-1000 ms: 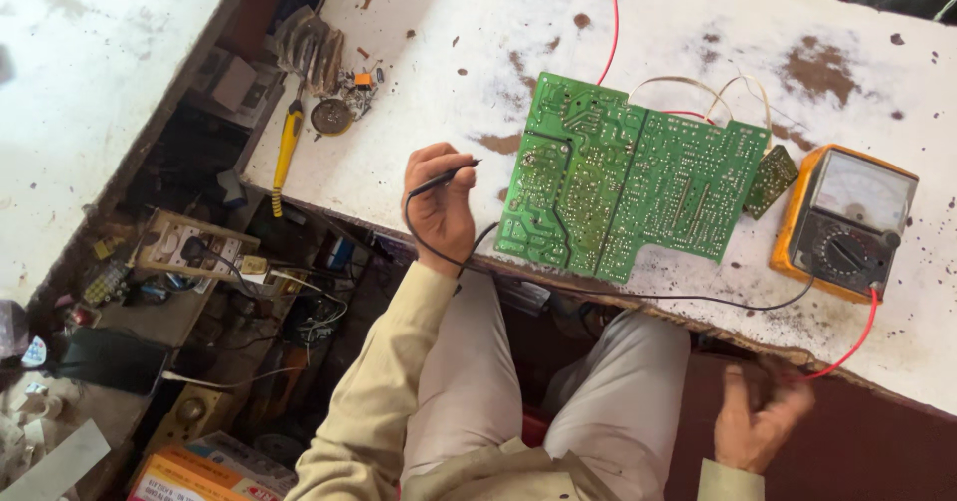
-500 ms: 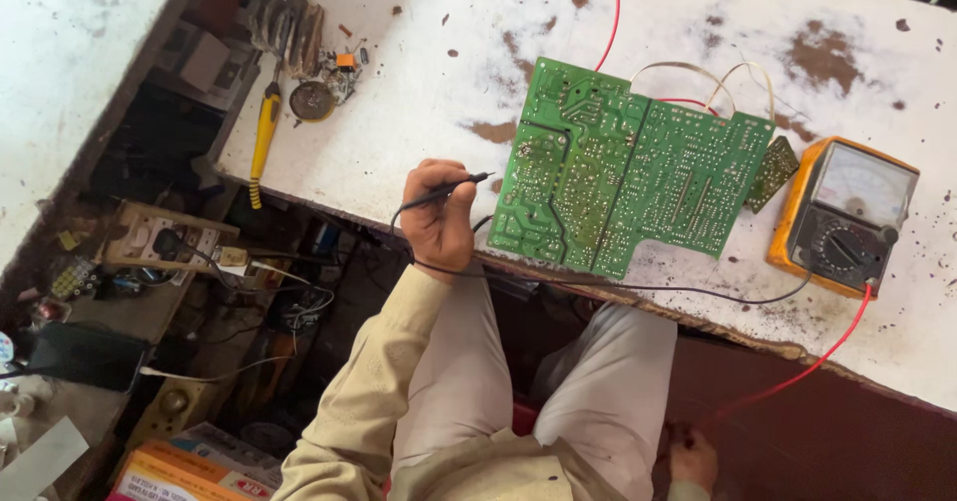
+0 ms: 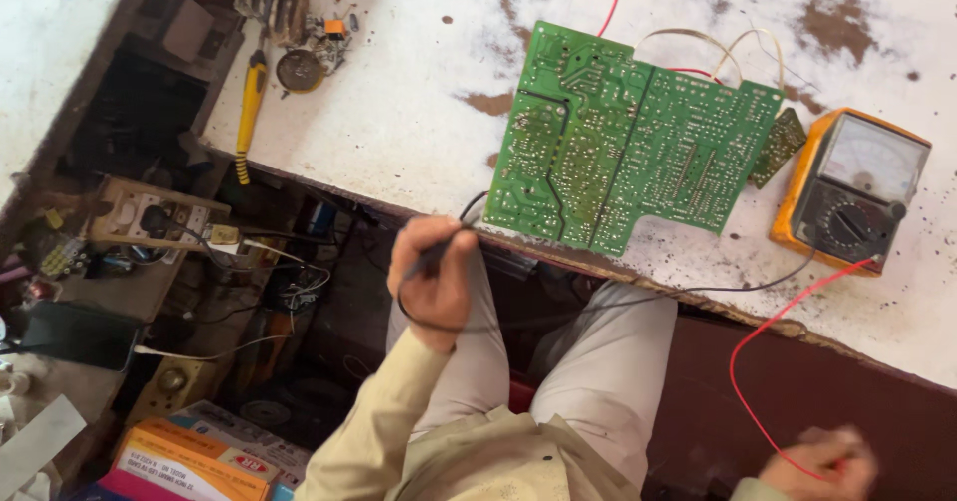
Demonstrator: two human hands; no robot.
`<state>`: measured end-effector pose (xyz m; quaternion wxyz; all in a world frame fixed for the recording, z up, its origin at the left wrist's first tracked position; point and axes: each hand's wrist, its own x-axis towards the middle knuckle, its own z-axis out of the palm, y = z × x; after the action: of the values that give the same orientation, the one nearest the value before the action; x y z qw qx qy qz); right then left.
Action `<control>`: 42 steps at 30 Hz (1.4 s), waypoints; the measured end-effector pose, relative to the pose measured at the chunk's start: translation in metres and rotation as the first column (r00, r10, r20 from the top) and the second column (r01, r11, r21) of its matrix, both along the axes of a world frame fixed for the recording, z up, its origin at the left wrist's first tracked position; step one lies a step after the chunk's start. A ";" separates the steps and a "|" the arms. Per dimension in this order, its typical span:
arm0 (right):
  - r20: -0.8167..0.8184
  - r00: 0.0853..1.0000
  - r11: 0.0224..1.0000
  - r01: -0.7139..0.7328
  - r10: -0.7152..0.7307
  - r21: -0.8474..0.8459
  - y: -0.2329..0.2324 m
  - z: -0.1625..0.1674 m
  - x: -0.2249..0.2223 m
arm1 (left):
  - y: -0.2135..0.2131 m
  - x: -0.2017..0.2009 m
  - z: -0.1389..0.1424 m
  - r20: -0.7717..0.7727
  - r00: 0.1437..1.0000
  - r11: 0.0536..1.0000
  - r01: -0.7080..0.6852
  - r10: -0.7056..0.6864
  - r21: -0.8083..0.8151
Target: The person uses a multimeter to test a green circuit board. They hold the probes and touch various points on the board while observing the meter's needle. The person adjusts the multimeter dial and continues testing different areas of the board.
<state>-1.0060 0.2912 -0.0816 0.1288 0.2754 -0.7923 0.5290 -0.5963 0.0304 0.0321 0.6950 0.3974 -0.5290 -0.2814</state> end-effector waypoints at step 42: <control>-0.056 0.948 0.906 -0.279 0.312 0.319 -0.153 0.189 0.091 | -0.062 0.033 0.080 -0.289 0.906 0.949 0.315 -0.309 -0.027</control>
<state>-0.9145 0.1385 0.1074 0.0445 0.4367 -0.8058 0.3975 -0.5636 -0.0316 0.1123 0.7069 0.2694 -0.4752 -0.4493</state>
